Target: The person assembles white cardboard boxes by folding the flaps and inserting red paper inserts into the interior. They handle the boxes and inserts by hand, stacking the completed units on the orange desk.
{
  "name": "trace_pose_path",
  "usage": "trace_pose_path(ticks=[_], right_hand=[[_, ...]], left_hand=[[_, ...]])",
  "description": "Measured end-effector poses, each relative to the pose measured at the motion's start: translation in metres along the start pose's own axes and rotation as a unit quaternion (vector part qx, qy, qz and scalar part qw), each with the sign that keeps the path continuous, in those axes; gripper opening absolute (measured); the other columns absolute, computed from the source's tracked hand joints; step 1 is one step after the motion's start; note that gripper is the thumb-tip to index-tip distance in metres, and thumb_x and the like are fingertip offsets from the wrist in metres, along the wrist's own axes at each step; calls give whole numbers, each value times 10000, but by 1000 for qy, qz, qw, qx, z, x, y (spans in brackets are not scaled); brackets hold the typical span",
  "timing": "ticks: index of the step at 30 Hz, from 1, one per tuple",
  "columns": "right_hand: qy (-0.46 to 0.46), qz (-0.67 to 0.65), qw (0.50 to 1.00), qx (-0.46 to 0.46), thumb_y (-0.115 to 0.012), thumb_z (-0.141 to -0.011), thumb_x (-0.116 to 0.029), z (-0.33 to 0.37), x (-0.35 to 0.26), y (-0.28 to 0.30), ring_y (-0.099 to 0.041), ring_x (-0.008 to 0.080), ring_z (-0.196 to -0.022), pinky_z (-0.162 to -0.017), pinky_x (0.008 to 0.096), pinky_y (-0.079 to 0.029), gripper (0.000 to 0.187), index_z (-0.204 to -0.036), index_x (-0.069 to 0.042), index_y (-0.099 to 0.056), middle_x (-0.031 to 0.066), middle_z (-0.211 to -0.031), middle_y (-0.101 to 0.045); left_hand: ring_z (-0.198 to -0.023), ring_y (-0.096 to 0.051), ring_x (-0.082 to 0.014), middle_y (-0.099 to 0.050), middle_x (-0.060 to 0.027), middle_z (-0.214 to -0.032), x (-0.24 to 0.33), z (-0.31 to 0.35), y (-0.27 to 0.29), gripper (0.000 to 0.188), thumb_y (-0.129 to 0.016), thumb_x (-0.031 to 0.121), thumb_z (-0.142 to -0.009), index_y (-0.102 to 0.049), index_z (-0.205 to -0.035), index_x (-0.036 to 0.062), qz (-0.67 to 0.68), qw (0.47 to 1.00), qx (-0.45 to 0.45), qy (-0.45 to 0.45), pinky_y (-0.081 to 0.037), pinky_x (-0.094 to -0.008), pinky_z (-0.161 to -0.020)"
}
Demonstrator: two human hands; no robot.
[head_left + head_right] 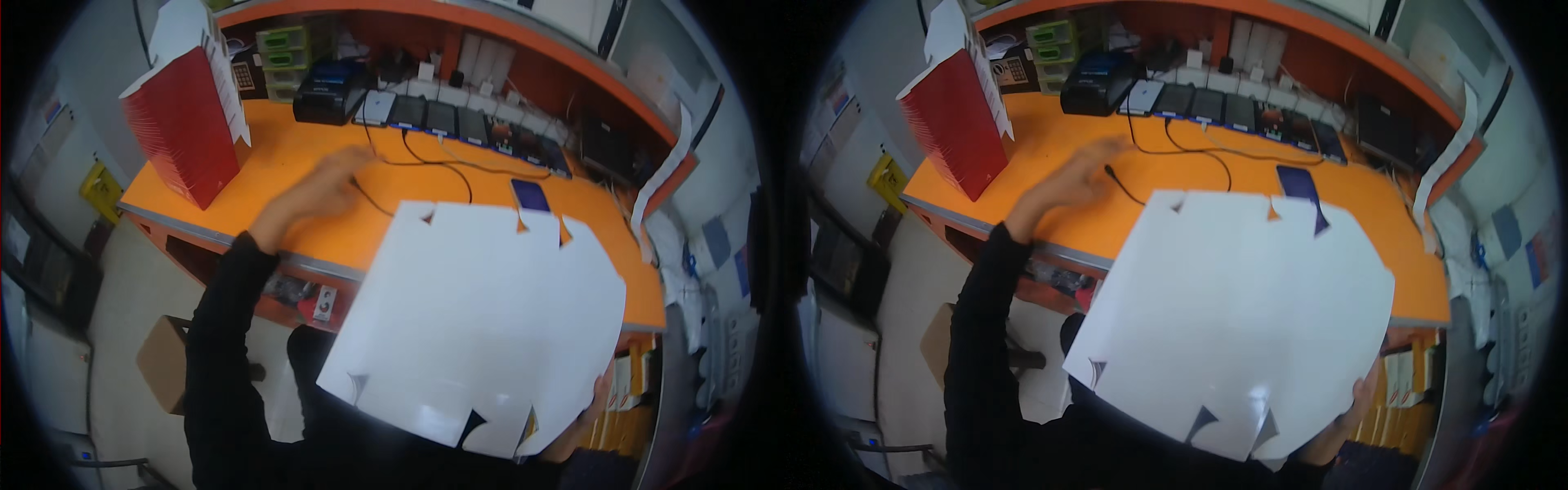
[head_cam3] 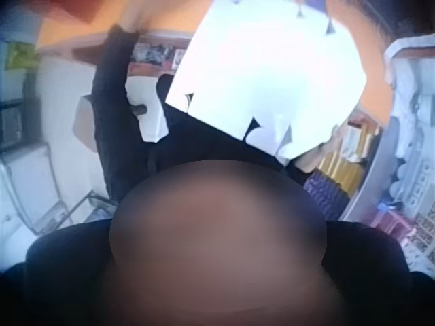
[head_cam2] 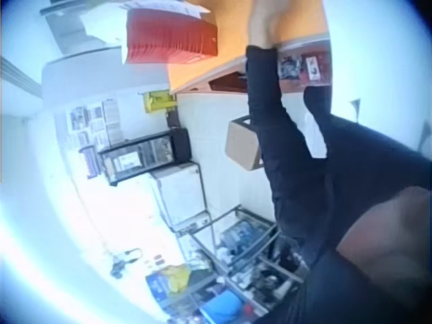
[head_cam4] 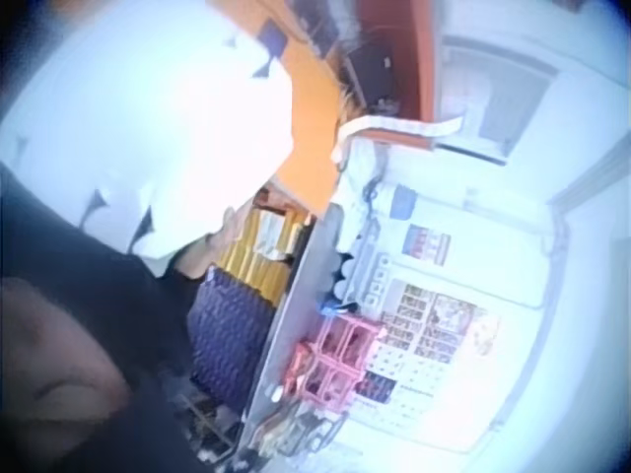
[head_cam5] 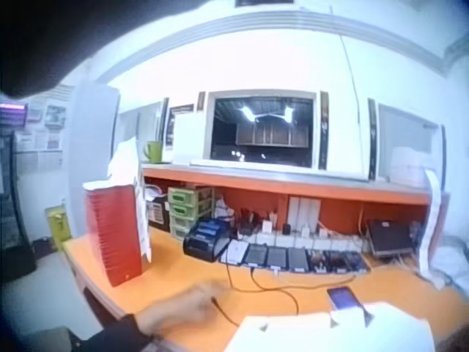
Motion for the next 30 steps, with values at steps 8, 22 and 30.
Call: trace_pose_path(ticks=[8,22,30], right_hand=[[-31,57,998,6,-466,-851,-274,21,2,81,-577,268,-1040,-852,350,-492,659,-1385,74,-303,221,-1222,-514],[-257,-144,911,-288,-502,-918,-116,-51,74,-121,-629,159,-859,-586,274,-536,505,-1379,24,-353,147,-1106,-589],[91,261,910,-309,-494,-982,-257,-93,36,-142,-595,183,-998,-865,324,-489,484,-1368,15,-390,135,-1193,-550]], left_hand=[[-1031,-568,-355,-606,-176,-1061,9,-5,-30,215,-573,68,-817,-620,-1024,35,-85,984,-93,126,-463,-386,-874],[-821,-634,-341,-660,-119,-898,60,-79,153,130,-517,200,-931,-565,-1029,129,-422,847,322,46,-482,-438,-671],[-675,-586,-189,-592,-29,-742,191,-94,50,142,-593,114,-801,-584,-943,121,-374,883,222,-179,-458,-331,-593]])
Point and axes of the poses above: each hand's wrist, its own z-axis away from the middle knuckle, its own y-axis out of the back of the hand, x = y × z, the point moved 3 cm from there along -z, towards the middle knuckle
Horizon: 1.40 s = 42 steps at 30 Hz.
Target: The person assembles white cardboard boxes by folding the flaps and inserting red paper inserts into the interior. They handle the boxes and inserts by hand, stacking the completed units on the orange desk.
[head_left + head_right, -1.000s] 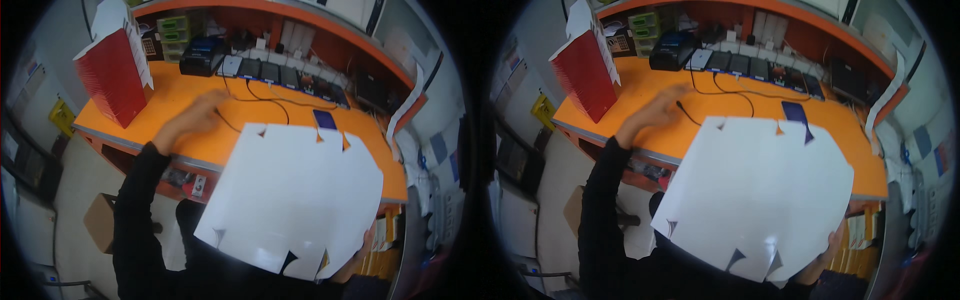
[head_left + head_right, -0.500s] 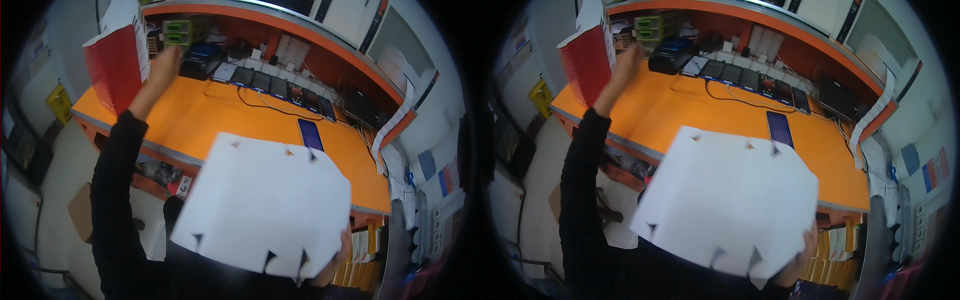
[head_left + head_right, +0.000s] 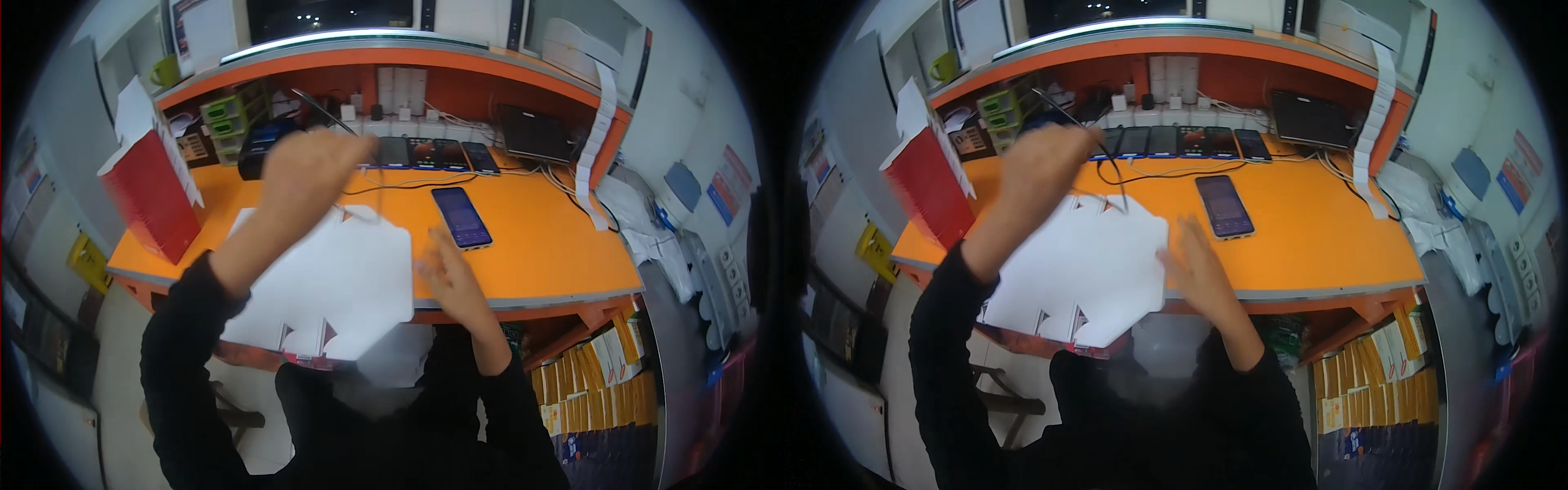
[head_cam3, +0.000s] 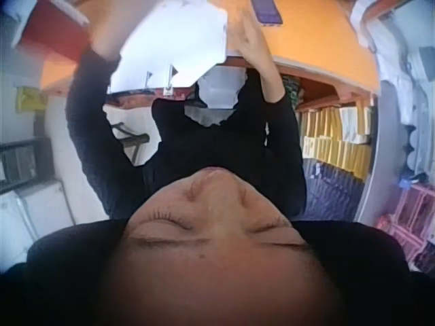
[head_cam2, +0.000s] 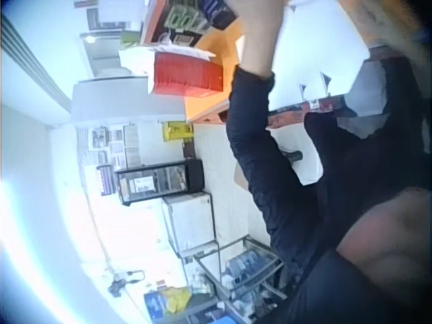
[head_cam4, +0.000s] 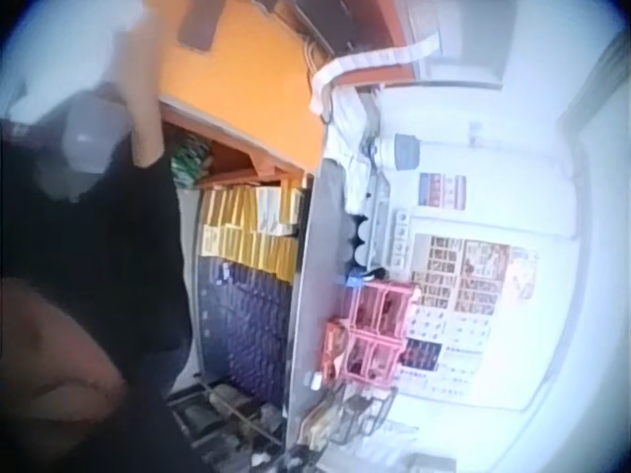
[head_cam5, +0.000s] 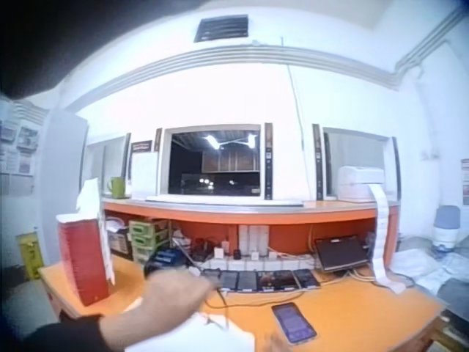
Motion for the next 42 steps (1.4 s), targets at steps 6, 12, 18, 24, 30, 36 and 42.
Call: trace_pose_path(ticks=[6,12,18,24,30,36,42], right_hand=[[-25,-306,951,-44,-374,-1021,-365,-56,-11,29,-573,214,-1108,-962,343,-427,477,-1356,-32,-435,129,-1255,-542],[-114,-425,897,-46,-332,-1017,-426,-72,15,48,-580,173,-984,-866,347,-457,491,-1332,-74,-465,50,-1107,-592],[-81,-371,925,19,-461,-996,-273,-43,45,64,-560,109,-860,-768,268,-459,263,-1107,-62,-570,18,-937,-590],[-85,-378,900,199,-533,-965,-186,10,55,115,-544,98,-695,-632,267,-465,180,-1015,-31,-609,7,-809,-567],[-75,134,971,184,-560,-920,-209,25,69,118,-609,212,-650,-585,351,-486,219,-860,-27,-665,82,-737,-584],[-94,398,898,160,-656,-813,-176,25,71,101,-613,327,-693,-629,403,-491,143,-862,-48,-697,145,-798,-636],[-20,333,920,207,-629,-827,-149,24,71,97,-623,306,-736,-630,415,-497,119,-846,-35,-660,131,-796,-609]], left_hand=[[-819,-572,-176,-569,-11,-848,61,-15,-60,247,-601,129,-758,-560,-1000,100,129,983,-74,-107,-462,-304,-668],[-844,-585,-213,-586,-33,-870,65,-24,-95,200,-573,130,-831,-557,-1029,139,212,957,-129,-149,-480,-319,-666],[-853,-580,-168,-573,-48,-864,117,-16,-89,168,-536,115,-848,-544,-1015,98,204,909,-104,-348,-489,-294,-634],[-936,-574,-279,-580,-90,-1026,116,-45,-129,351,-569,81,-795,-530,-1144,78,322,872,-351,-114,-491,-369,-778],[-1266,-427,-316,-433,-124,-1386,131,-32,-208,823,-744,16,-620,-417,-1366,142,278,865,-380,-175,-374,-433,-1021],[-1259,-417,-322,-440,-109,-1343,147,-36,-226,871,-783,92,-570,-413,-1355,171,323,809,-433,-235,-342,-454,-1036],[-1199,-447,-311,-488,-93,-1197,134,-37,-219,784,-779,159,-564,-454,-1277,163,403,785,-444,-154,-331,-443,-1012]])
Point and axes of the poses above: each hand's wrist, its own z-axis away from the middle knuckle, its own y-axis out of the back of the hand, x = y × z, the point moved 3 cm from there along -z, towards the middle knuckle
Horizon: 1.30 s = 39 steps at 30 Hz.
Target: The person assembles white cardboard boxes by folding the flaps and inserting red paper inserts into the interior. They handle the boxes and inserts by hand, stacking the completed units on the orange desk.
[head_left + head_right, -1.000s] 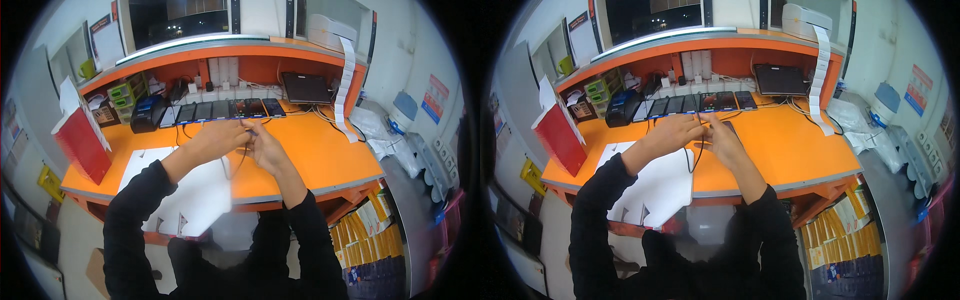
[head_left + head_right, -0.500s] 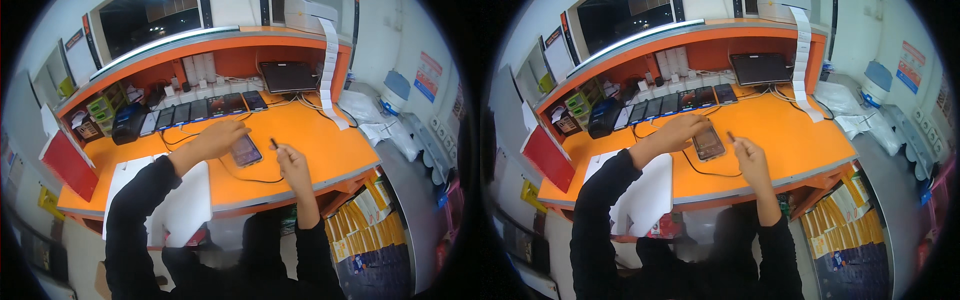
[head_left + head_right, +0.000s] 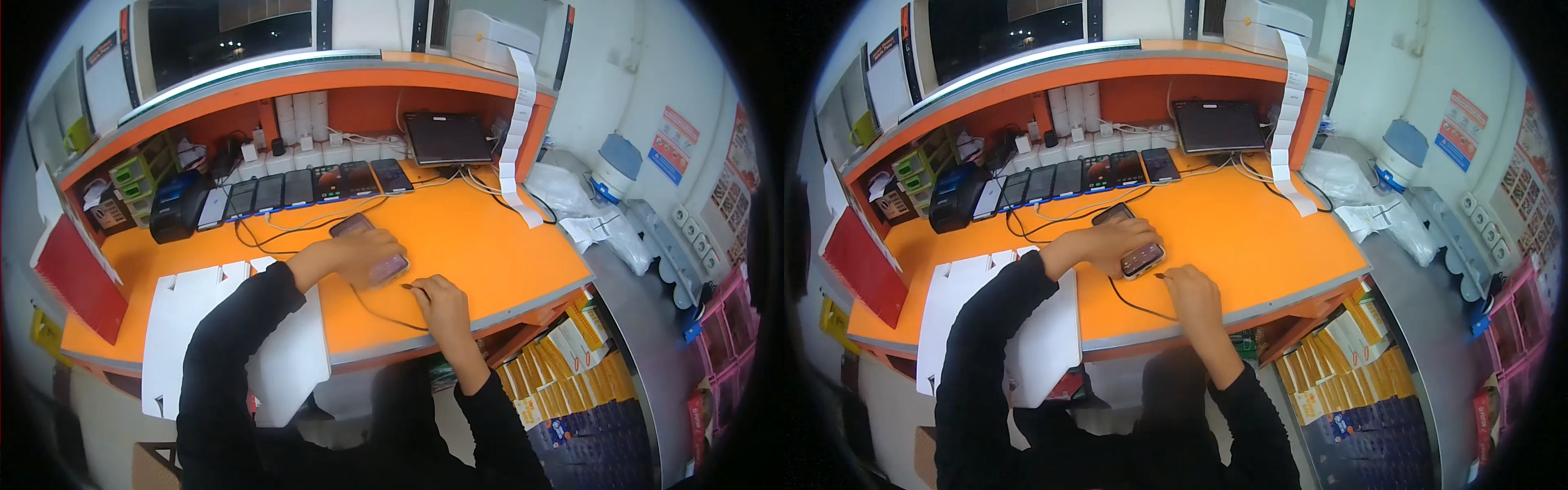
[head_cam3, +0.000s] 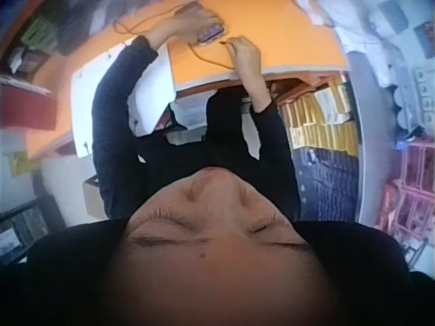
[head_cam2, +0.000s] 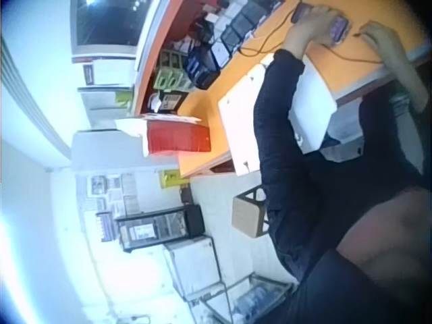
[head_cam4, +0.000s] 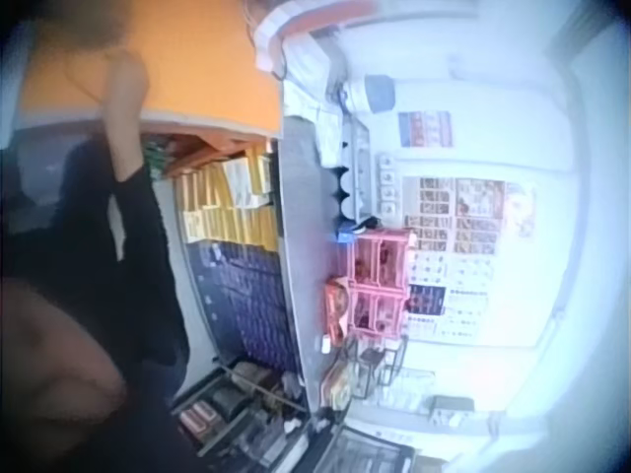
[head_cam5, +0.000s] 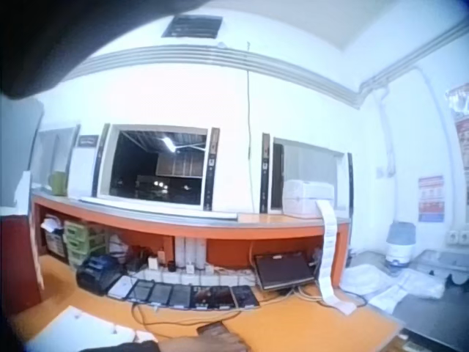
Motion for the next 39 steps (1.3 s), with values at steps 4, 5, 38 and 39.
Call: trace_pose_path(ticks=[4,5,38,39], right_hand=[[45,-33,997,52,-640,-820,-84,4,-5,2,-621,289,-716,-620,379,-502,82,-864,-18,-658,125,-794,-615],[53,-35,997,52,-642,-819,-73,4,-6,1,-620,285,-710,-617,369,-503,77,-869,-16,-658,123,-794,-616],[48,75,996,-23,-649,-799,-128,-19,-8,-1,-589,296,-932,-743,399,-497,98,-862,-53,-655,117,-979,-620],[44,56,997,-38,-636,-801,-111,-22,-8,-6,-575,307,-981,-784,399,-489,112,-897,-58,-658,124,-1041,-604]], left_hand=[[-1201,-438,-316,-486,-100,-1182,0,7,-1,759,-768,161,-579,-455,-1271,159,50,997,47,-26,-324,-442,-1009],[-1204,-434,-317,-485,-101,-1183,-1,9,-1,758,-765,161,-584,-453,-1274,158,70,995,62,-36,-323,-444,-1009],[-1254,-416,-317,-459,-155,-1339,8,57,84,755,-753,208,-725,-409,-1388,102,194,912,355,-73,-334,-416,-1070],[-1250,-424,-320,-464,-155,-1336,18,77,97,720,-744,203,-738,-424,-1373,93,205,914,347,-51,-344,-413,-1063]])
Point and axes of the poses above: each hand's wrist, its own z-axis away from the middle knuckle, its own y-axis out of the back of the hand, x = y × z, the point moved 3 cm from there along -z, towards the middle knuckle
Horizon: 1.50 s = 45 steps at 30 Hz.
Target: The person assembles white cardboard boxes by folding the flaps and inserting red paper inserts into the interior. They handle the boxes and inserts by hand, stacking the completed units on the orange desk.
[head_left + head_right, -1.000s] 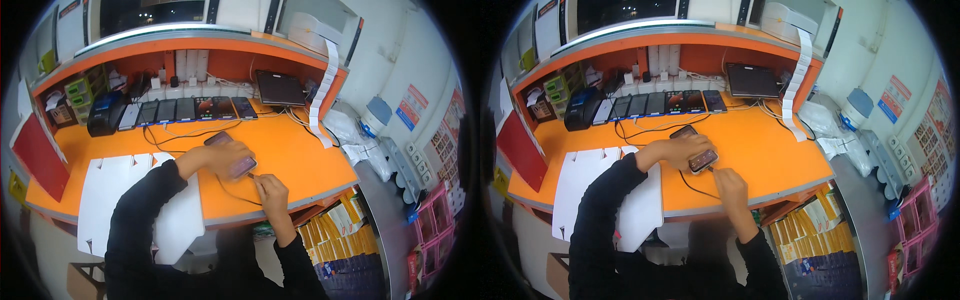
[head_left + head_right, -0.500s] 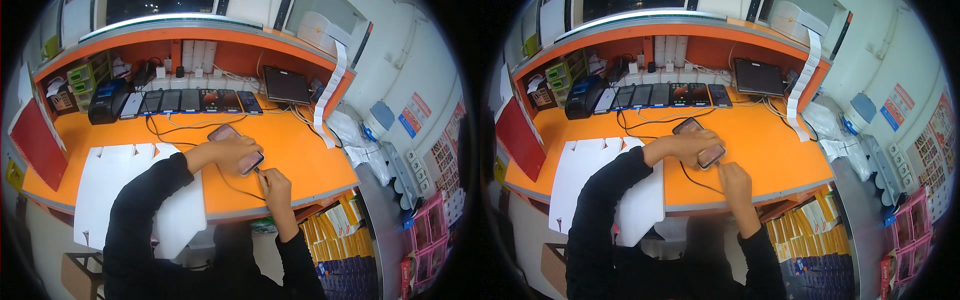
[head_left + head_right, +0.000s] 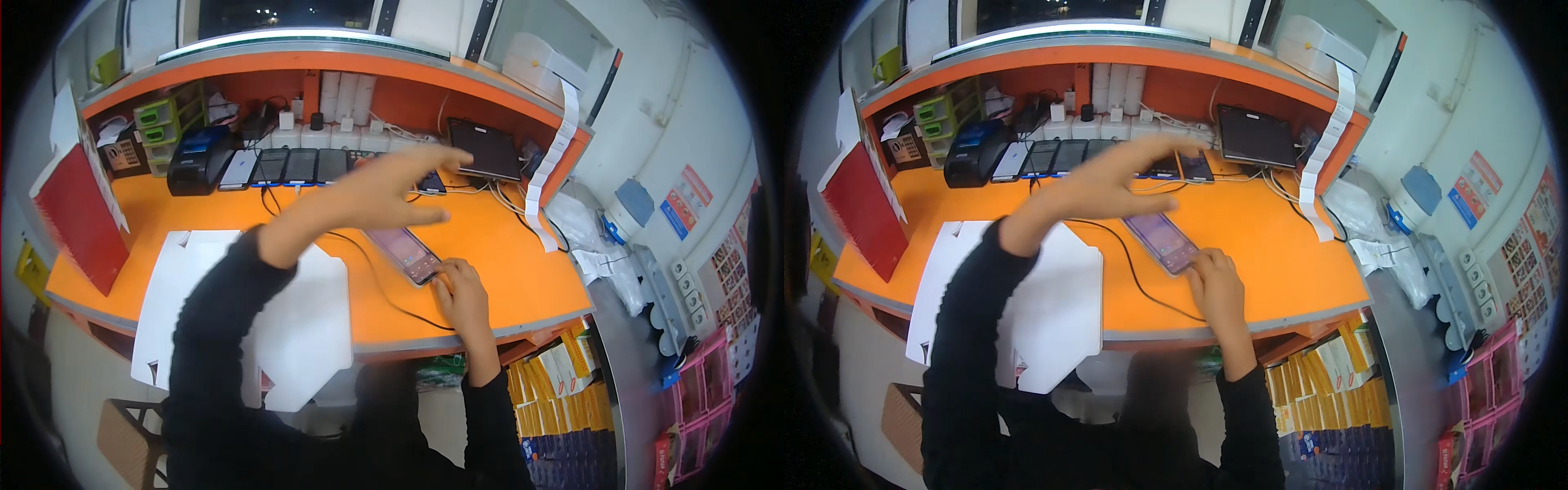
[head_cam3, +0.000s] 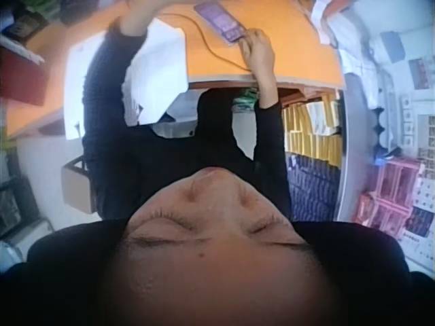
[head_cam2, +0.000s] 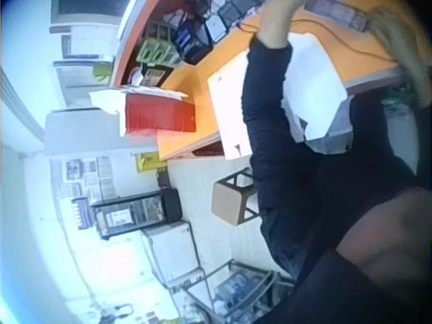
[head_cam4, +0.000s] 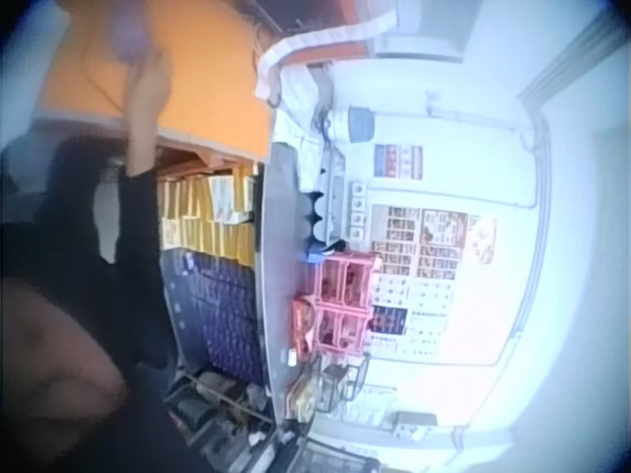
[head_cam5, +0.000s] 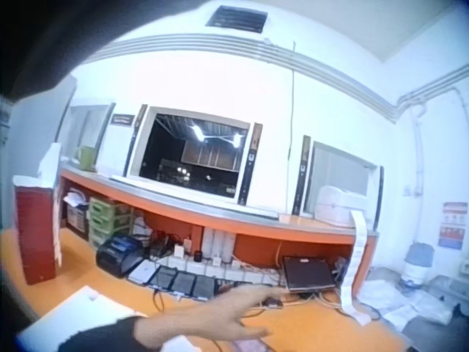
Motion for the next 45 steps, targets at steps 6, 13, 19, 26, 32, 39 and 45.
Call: trace_pose_path(ticks=[6,13,19,26,32,39,45], right_hand=[[5,67,998,-14,-602,-787,-66,-3,3,-9,-510,344,-1145,-908,411,-460,189,-964,-85,-665,147,-1217,-555],[-5,59,997,-41,-645,-786,-159,-5,1,-14,-488,361,-1184,-946,434,-438,372,-1145,-79,-592,168,-1251,-542],[-65,37,978,-192,-678,-787,-364,-31,-18,-18,-454,357,-1249,-996,420,-409,699,-1351,-47,-412,197,-1303,-513],[-18,70,992,-102,-672,-805,-374,-29,-22,-25,-492,359,-1209,-999,395,-400,690,-1337,-7,-433,230,-1309,-509],[117,-69,972,-193,-652,-813,-366,10,-122,-45,-556,391,-1072,-918,448,-435,641,-1285,27,-470,249,-1106,-609],[54,-112,969,-214,-713,-771,-280,3,-116,-55,-529,392,-1132,-969,426,-407,670,-1308,25,-453,257,-1211,-565],[66,-114,965,-225,-708,-777,-259,-2,-113,-69,-516,390,-1133,-969,433,-406,672,-1323,16,-428,260,-1219,-549]], left_hand=[[-1258,-429,-331,-486,-163,-1324,76,91,55,597,-720,198,-774,-491,-1314,90,-250,965,-67,49,-359,-421,-1048],[-1262,-446,-299,-493,-150,-1331,77,305,118,526,-685,104,-783,-522,-1281,63,-321,853,198,361,-358,-407,-1050],[-1057,-547,-223,-598,-132,-1132,71,478,113,373,-538,278,-943,-558,-1184,-7,-241,740,252,575,-421,-347,-925],[-850,-568,-118,-634,-63,-994,41,501,79,456,-417,368,-997,-597,-1107,-36,124,755,334,551,-446,-263,-771],[-873,-605,-116,-653,-57,-987,16,502,77,363,-513,267,-959,-586,-1144,-36,165,756,364,518,-478,-247,-777],[-811,-623,-94,-649,-54,-933,52,457,54,368,-568,211,-926,-528,-1193,-39,182,777,376,471,-500,-224,-687],[-813,-657,-125,-643,-127,-995,71,450,32,526,-594,183,-882,-410,-1309,-63,297,700,439,479,-529,-233,-664]])
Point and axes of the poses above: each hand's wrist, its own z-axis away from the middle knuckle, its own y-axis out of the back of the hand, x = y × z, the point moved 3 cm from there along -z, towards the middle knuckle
